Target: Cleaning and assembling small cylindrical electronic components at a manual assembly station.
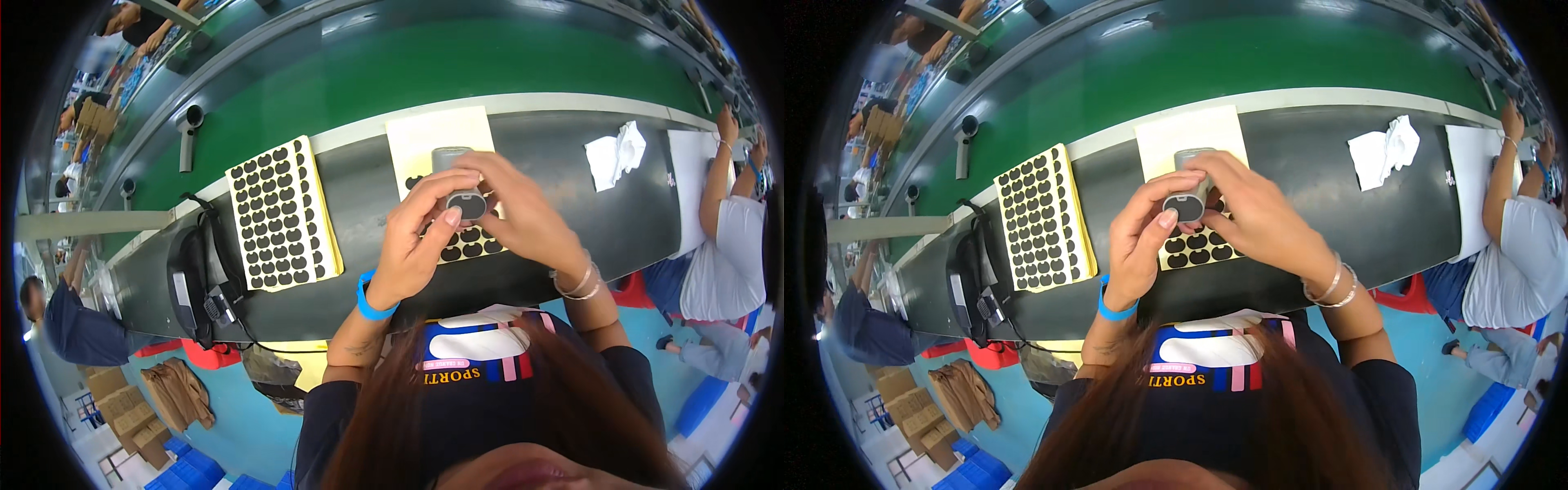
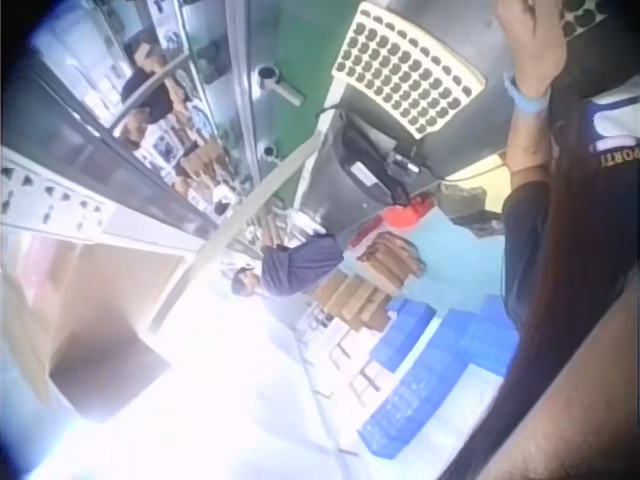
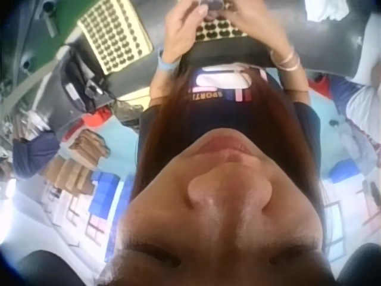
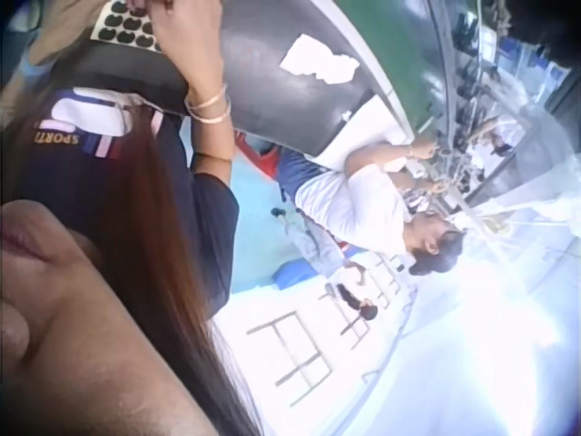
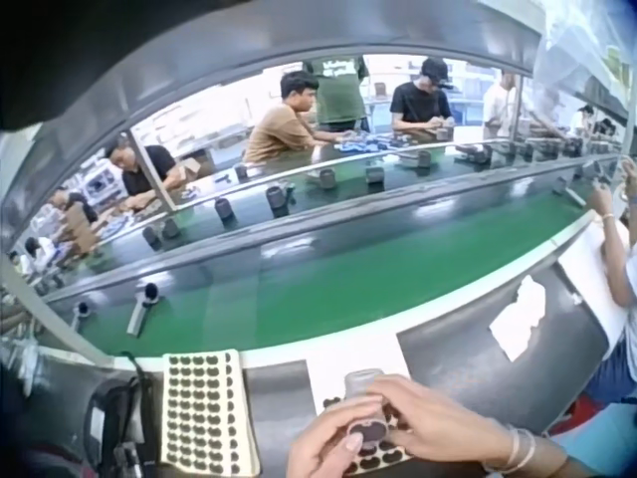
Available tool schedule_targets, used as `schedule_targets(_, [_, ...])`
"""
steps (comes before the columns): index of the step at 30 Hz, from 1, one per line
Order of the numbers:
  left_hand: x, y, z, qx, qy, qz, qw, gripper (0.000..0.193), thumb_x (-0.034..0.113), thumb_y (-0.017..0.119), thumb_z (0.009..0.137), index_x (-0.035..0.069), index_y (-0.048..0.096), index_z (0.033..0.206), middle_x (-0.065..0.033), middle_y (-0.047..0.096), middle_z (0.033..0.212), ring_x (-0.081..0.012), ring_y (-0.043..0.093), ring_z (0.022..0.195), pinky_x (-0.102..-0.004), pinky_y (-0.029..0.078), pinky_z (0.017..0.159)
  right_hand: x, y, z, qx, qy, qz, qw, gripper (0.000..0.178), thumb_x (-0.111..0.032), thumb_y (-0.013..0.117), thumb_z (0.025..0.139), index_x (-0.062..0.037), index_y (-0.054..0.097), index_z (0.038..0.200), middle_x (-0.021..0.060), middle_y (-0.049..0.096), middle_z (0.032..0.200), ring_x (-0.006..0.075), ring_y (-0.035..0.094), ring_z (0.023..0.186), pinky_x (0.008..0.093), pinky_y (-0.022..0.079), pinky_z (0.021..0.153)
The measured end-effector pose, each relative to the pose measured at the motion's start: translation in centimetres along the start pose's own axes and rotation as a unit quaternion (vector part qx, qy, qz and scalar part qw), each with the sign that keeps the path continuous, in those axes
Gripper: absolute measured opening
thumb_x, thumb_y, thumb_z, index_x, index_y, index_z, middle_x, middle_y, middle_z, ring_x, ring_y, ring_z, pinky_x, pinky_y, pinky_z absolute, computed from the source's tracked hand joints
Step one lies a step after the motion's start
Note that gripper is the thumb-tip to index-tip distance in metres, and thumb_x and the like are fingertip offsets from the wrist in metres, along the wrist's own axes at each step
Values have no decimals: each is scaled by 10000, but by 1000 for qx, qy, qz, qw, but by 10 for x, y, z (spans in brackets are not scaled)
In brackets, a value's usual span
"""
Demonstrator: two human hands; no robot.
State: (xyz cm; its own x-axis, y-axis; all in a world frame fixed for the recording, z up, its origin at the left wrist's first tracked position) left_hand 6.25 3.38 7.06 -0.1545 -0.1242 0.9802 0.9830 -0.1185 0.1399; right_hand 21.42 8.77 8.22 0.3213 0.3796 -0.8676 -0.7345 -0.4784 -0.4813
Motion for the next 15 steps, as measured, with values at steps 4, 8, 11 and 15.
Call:
schedule_targets(4, [1,-1,0,50,55,70,995,268,-23,650,814,-12,587,1074,-128,597,1152,-182,568,1051,-280,488,843,3,24,7,27,-70,-74,994,412,95,575,714,-27,537,1107,95,548,1147,338,614,841,405,508,650])
schedule_targets(8, [-2,-3,-1,77,19,11,997,184,-15,658,817,10,607,992,-111,627,1071,-151,569,1006,-250,493,775,1,30,6,22,-44,-104,993,393,112,525,728,-4,564,1102,143,568,1150,370,592,982,383,510,763])
schedule_targets(11, [-2,-1,-2,77,12,-29,997,94,42,629,867,18,621,958,-98,643,1053,-105,575,896,-212,483,667,9,31,8,43,-82,-119,989,374,107,539,729,-6,553,1085,124,564,1115,360,606,891,395,517,700])
schedule_targets(15, [4,1,0,117,-5,-27,993,179,161,533,954,22,646,970,-73,668,1037,-62,556,727,-186,448,588,8,29,12,41,-44,-61,996,399,165,493,685,2,598,1033,145,593,1095,360,609,979,384,511,785])
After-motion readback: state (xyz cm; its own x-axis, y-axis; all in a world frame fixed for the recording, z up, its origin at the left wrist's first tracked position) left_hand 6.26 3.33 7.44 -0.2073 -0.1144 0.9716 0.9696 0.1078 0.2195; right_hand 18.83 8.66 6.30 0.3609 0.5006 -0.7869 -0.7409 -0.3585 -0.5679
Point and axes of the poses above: each hand's wrist, its own z-axis towards the middle knuckle, its own y-axis out of the palm, x = y × z, the point moved 3 cm from there along z, towards the middle knuckle
